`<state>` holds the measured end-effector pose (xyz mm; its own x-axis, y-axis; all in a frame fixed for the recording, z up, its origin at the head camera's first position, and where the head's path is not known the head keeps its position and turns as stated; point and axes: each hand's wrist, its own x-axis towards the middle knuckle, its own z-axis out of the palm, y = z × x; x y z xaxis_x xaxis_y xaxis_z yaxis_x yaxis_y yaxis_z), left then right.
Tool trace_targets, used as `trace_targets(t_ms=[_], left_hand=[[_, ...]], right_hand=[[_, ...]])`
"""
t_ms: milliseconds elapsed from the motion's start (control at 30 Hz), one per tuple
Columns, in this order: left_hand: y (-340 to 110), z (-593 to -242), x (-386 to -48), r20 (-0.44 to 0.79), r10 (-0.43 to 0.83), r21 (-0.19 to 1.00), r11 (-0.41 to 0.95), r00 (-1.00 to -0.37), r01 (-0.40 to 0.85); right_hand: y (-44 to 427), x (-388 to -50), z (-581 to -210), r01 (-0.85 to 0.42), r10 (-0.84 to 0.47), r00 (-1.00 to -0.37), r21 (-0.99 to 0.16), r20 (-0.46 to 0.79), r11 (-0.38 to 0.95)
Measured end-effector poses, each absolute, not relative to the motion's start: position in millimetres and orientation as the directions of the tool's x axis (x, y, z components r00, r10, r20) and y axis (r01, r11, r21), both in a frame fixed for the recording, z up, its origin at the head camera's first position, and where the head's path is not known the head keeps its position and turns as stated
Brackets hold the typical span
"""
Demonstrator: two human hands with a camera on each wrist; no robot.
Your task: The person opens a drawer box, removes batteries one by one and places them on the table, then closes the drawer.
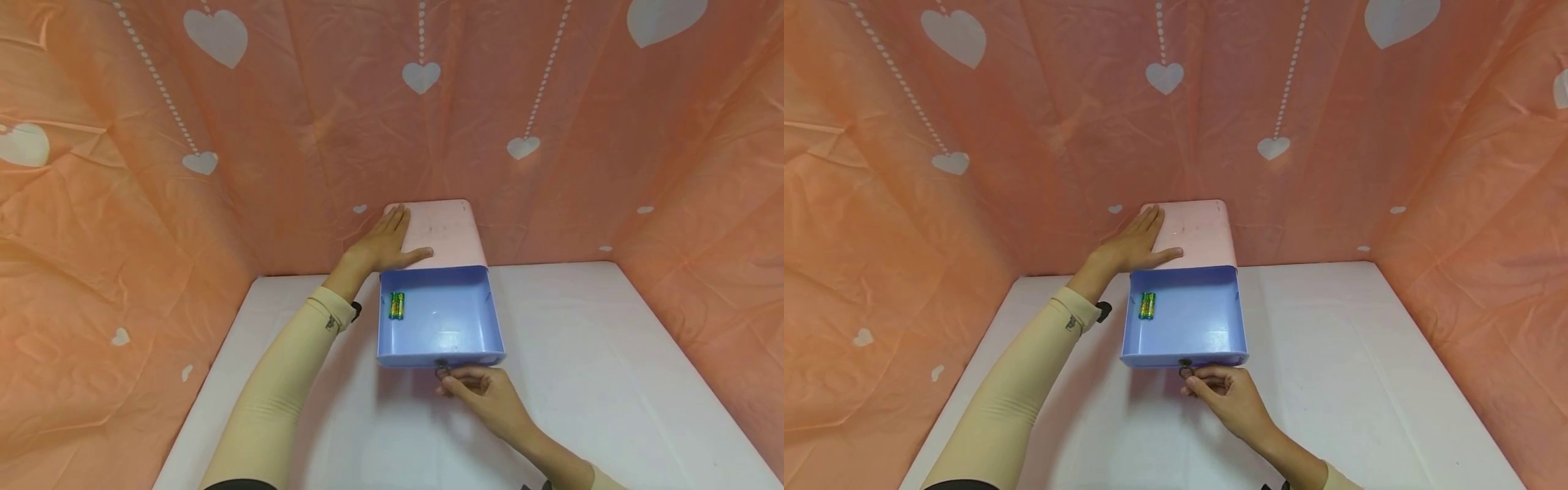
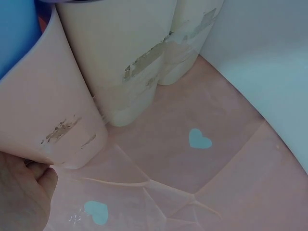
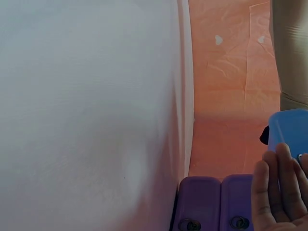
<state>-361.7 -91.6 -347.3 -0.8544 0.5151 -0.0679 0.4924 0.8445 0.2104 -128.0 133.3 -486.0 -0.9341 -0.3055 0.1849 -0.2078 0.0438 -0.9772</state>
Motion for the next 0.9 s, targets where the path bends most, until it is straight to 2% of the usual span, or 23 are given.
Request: trace_targets(t_ms=[367,667,900], left_hand=[[-92,-347,-362,-0.061,0.514,0.218,0.843,-0.855,0.491],[-92,-347,-363,-0.064,0.518,0.215,0.842,-0.853,0.496],[-93,-346,-362,-0.066,0.532,0.210,0.834,-0.844,0.509]], right_hand=[[136,-124,-479,-0.214,-0.334,-0.929,-0.967,0.158,0.136],[138,-123,-455,-0.385,-0.383,-0.876,-0.904,0.294,0.187],[138,-125,-432,-0.427,-0.411,-0.852,-0.886,0.326,0.182]])
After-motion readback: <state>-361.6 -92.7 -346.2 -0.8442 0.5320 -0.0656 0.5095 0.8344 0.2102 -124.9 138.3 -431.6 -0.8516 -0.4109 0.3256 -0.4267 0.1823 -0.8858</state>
